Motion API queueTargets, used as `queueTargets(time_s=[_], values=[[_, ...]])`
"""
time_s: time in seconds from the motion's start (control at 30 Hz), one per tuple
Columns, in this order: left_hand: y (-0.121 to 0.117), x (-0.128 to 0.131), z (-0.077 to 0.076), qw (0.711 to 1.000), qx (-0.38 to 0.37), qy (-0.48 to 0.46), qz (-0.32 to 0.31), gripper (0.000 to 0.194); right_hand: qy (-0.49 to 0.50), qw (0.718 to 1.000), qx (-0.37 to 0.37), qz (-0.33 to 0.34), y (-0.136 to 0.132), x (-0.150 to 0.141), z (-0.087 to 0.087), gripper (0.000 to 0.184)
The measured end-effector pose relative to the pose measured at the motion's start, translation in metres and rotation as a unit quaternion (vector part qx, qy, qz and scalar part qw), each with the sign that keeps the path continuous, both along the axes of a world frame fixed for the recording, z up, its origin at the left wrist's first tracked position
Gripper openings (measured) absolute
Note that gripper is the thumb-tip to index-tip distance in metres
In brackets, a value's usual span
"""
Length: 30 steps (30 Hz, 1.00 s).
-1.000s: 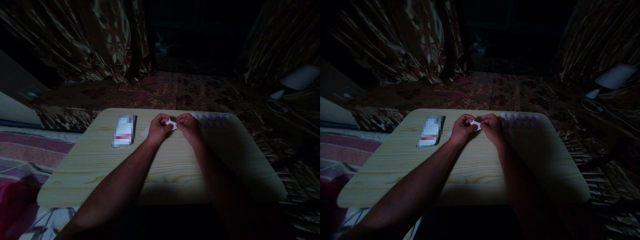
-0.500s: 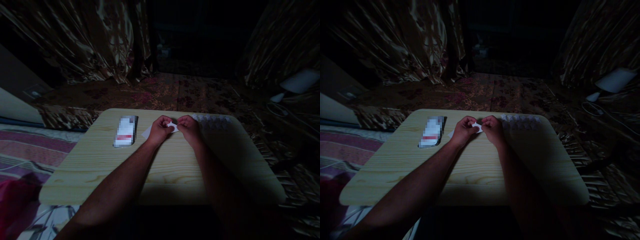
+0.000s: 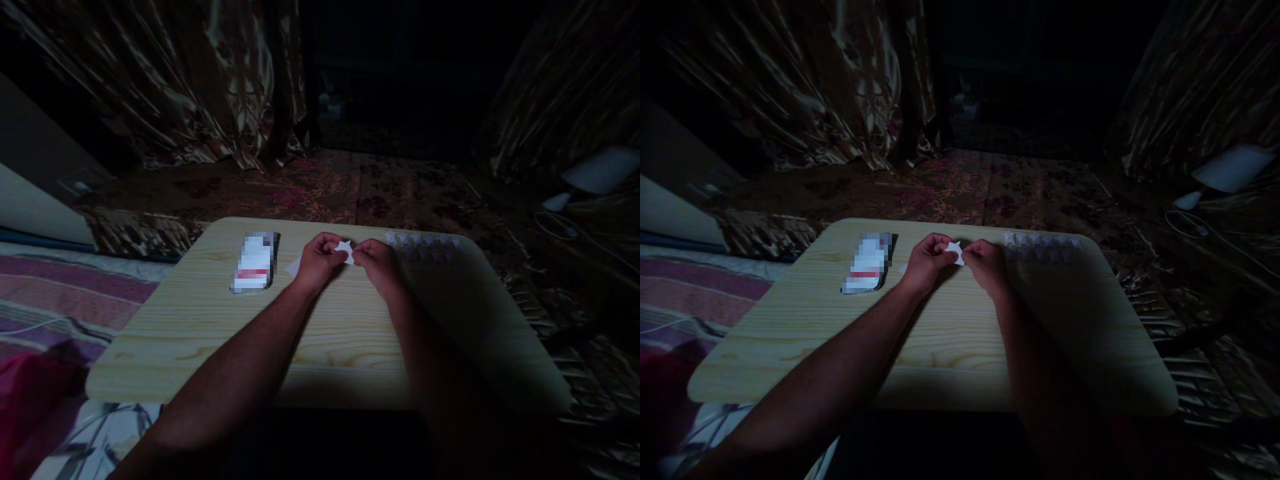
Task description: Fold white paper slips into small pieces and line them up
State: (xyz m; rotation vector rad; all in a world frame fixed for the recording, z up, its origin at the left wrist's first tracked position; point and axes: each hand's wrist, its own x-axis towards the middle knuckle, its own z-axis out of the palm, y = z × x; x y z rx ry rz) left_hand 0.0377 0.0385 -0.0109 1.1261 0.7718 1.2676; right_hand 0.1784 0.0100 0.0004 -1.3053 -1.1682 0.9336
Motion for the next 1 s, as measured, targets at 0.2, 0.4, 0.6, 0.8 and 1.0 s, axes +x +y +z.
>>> queueTargets(time_s=[0.2, 0.4, 0.6, 0.8, 1.0], values=[[0.0013, 0.0012, -0.0029, 1.000, 0.004, -0.016, -0.006, 0.039, -0.031, 0.999, 0.006, -0.010, 0.0016, -0.0004, -0.0017, 0.009], [0.0004, 0.0056, -0.0030, 0.998, -0.051, -0.036, -0.026, 0.038, -0.024, 0.999, 0.033, -0.027, 0.0040, 0.0033, -0.0080, 0.013], [-0.0020, 0.0059, -0.0031, 0.998, -0.053, -0.023, -0.012, 0.030, -0.002, 1.000, 0.014, -0.004, 0.0007, 0.0046, -0.0044, 0.016], [-0.0021, 0.0070, -0.0047, 0.998, -0.046, -0.023, -0.020, 0.028, -0.009, 0.999, 0.023, -0.035, 0.0001, 0.0037, -0.0068, 0.015], [0.0000, 0.0033, -0.0067, 0.999, -0.030, -0.006, -0.024, 0.023, 0.059, 0.998, -0.003, -0.031, 0.0017, -0.0002, -0.0063, 0.025]])
